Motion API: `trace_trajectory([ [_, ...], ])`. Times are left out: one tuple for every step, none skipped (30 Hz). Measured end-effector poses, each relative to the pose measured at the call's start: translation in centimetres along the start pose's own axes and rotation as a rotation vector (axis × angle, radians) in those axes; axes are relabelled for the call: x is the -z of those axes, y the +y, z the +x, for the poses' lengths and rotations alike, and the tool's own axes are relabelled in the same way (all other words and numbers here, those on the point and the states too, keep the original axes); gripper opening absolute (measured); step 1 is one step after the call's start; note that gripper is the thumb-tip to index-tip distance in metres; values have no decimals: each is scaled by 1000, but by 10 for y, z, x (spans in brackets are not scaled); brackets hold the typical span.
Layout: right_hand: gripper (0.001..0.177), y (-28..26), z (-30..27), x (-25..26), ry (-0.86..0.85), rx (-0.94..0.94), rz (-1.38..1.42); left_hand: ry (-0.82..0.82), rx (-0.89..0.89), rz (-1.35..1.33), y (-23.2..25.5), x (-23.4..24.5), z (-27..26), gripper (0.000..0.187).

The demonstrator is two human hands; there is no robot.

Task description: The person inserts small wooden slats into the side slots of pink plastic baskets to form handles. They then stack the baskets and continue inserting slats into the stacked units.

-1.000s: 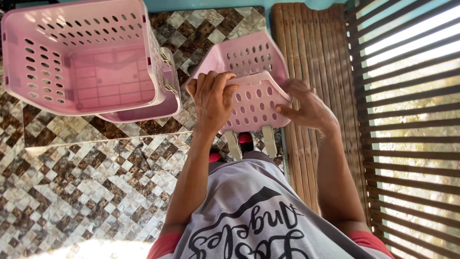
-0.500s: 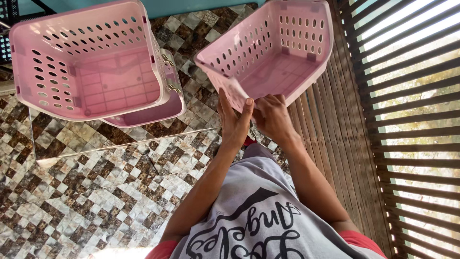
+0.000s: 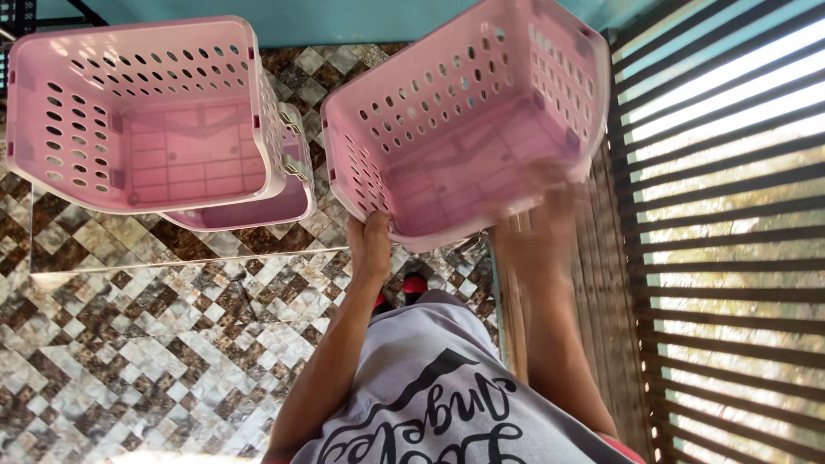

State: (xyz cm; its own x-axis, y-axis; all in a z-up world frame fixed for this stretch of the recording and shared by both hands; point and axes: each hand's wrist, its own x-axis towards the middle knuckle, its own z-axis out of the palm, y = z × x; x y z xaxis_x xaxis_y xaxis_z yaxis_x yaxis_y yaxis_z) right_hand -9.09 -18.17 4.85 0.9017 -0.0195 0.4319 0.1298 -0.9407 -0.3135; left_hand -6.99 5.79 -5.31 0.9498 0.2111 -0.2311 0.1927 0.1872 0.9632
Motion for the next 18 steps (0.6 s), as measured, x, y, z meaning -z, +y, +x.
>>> trace_trajectory([
  [81, 22, 15, 9, 321, -41, 174, 30, -24, 31, 10, -1, -3, 24],
  [89, 46, 22, 28, 334, -174, 245, 58, -9, 69, 22, -4, -6, 23],
  [90, 66, 31, 41, 304, -226, 210, 84, 5, 110, 34, -5, -10, 22],
  [91, 79, 38, 47, 273, -277, 174, 110, 20, 149, 47, -8, -14, 22],
  [83, 84, 40, 49, 221, -334, 420, 96, -34, 195, 61, -10, -19, 21],
  [76, 86, 39, 53, 163, -390, 665, 82, -88, 241, 76, -13, -23, 20],
  [68, 84, 38, 55, 95, -443, 911, 72, -142, 290, 91, -13, -26, 19],
  [67, 79, 36, 57, 135, -382, 1000, 53, -183, 328, 106, -12, -29, 20],
  [66, 73, 35, 59, 174, -321, 1087, 33, -224, 366, 120, -11, -32, 21],
  [67, 64, 35, 62, 214, -260, 1174, 14, -265, 405, 135, -9, -34, 22],
  [67, 55, 37, 65, 241, -280, 1217, 26, -296, 414, 149, -5, -34, 28],
  [67, 43, 40, 68, 267, -299, 1260, 39, -327, 424, 162, -1, -33, 36],
  [68, 32, 42, 71, 295, -319, 1303, 60, -515, 416, 173, 6, -37, 39],
  [66, 18, 45, 73, 326, -328, 1369, 76, -702, 409, 182, 13, -40, 43],
  [64, 2, 50, 71, 362, -336, 1436, 84, -893, 401, 190, 21, -39, 46],
  [62, -14, 56, 68, 398, -344, 1503, 88, -889, 398, 197, 29, -35, 50],
  [61, -30, 61, 65, 412, -327, 1539, 89, -883, 394, 203, 39, -30, 54],
  [59, -46, 67, 60, 426, -311, 1574, 91, -877, 389, 207, 51, -24, 58],
])
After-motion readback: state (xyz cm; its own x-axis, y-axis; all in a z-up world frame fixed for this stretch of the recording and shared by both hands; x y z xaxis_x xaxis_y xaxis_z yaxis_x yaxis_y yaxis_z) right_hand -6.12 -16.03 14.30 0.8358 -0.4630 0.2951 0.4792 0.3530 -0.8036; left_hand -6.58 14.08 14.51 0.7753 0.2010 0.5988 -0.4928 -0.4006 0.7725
